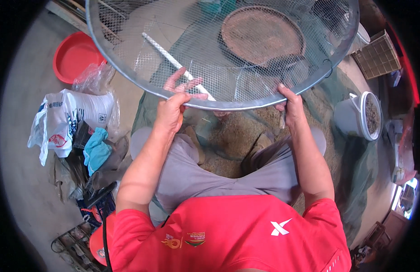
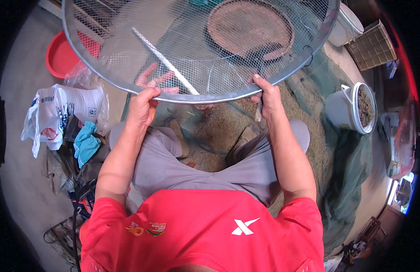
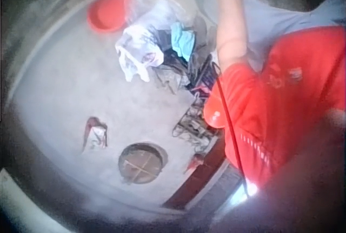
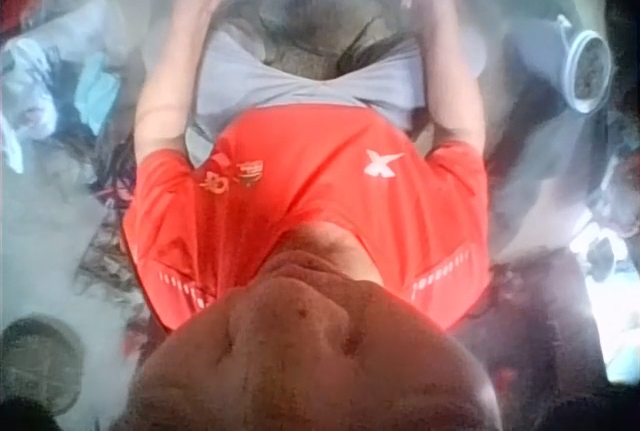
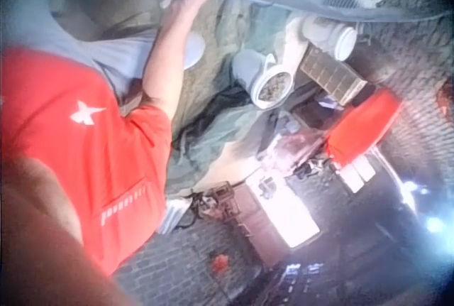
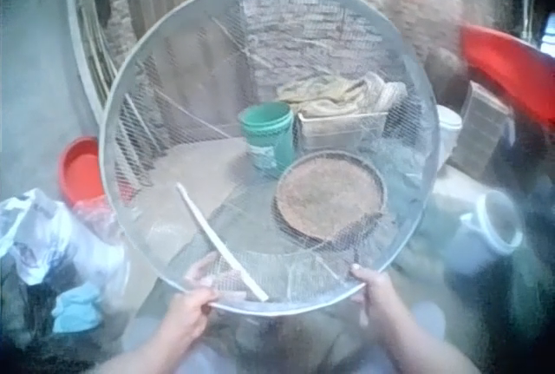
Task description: The person hammered the metal rim of a circular mesh screen while sitting on a low stool in a workshop area.
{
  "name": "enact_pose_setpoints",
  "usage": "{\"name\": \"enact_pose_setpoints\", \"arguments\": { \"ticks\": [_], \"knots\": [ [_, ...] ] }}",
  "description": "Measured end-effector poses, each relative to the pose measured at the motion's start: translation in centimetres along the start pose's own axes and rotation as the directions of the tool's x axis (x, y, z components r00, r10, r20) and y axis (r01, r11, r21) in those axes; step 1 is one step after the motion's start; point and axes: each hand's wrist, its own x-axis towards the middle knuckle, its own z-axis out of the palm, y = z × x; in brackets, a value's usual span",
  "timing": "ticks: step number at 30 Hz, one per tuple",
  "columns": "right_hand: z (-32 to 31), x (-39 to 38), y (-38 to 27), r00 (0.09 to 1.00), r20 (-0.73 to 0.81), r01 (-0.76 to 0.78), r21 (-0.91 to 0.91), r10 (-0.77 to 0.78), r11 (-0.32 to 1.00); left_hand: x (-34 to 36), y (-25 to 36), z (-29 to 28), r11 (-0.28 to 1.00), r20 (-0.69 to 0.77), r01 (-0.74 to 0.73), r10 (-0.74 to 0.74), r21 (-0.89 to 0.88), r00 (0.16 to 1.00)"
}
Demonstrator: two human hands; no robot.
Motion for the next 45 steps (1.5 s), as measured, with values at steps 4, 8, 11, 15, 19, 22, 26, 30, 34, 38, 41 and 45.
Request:
{"name": "enact_pose_setpoints", "arguments": {
  "ticks": [4, 8, 11, 15, 19, 22, 26, 30, 34, 38, 41, 45],
  "knots": [
    [0.6, -0.7, -0.4, 1.0, -0.017, 0.003, -0.051, -0.004, 0.999, -0.2, 0.3, 0.0, 0.999, 0.033, -0.031, 0.03, 0.018, 0.999],
    [1.2, -0.9, -0.5, 0.999, -0.016, 0.028, 0.004, -0.028, 1.0, -0.2, 0.6, -0.2, 0.996, 0.061, -0.067, 0.064, 0.062, 0.996],
    [2.0, -1.4, -0.8, 0.997, -0.045, 0.065, 0.045, -0.063, 0.997, -0.5, 0.8, -0.1, 0.991, 0.064, -0.096, 0.091, 0.09, 0.994],
    [1.3, -1.4, -0.7, 0.999, 0.037, 0.016, 0.057, -0.018, 0.998, -0.5, 1.4, 0.3, 0.984, 0.04, -0.122, 0.117, 0.131, 0.992],
    [1.1, -1.4, -0.8, 0.997, 0.078, 0.008, 0.04, -0.011, 0.999, -0.7, 1.8, 0.5, 0.984, 0.054, -0.128, 0.122, 0.127, 0.991],
    [1.1, -1.4, -0.4, 0.998, 0.056, 0.009, -0.013, -0.009, 1.0, -0.5, 1.6, 0.2, 0.973, 0.047, -0.161, 0.155, 0.168, 0.987],
    [1.4, -1.3, -0.2, 0.996, 0.078, -0.048, -0.043, 0.051, 0.998, -1.2, 2.0, 0.6, 0.957, 0.046, -0.207, 0.201, 0.202, 0.978],
    [0.5, -0.9, 0.4, 0.98, 0.167, -0.116, 0.051, 0.107, 0.992, -1.2, 2.0, 0.5, 0.94, 0.062, -0.226, 0.217, 0.257, 0.974],
    [1.7, -1.8, 0.2, 0.998, 0.006, -0.067, 0.094, 0.066, 0.993, -1.0, 2.2, 0.9, 0.941, 0.035, -0.235, 0.233, 0.242, 0.972],
    [1.9, -1.6, 0.8, 0.989, 0.144, -0.039, 0.133, 0.02, 0.99, -0.9, 1.5, 1.7, 0.895, 0.022, -0.372, 0.378, 0.246, 0.925],
    [2.5, -1.1, 0.9, 0.974, 0.221, -0.069, 0.136, 0.037, 0.988, -0.6, -0.6, 2.6, 0.911, 0.061, -0.345, 0.34, 0.225, 0.938],
    [3.1, -0.9, 1.9, 0.968, 0.243, -0.099, 0.148, 0.061, 0.984, 0.2, -2.5, 1.6, 0.998, 0.009, 0.005, -0.005, 0.067, 1.0]
  ]
}}
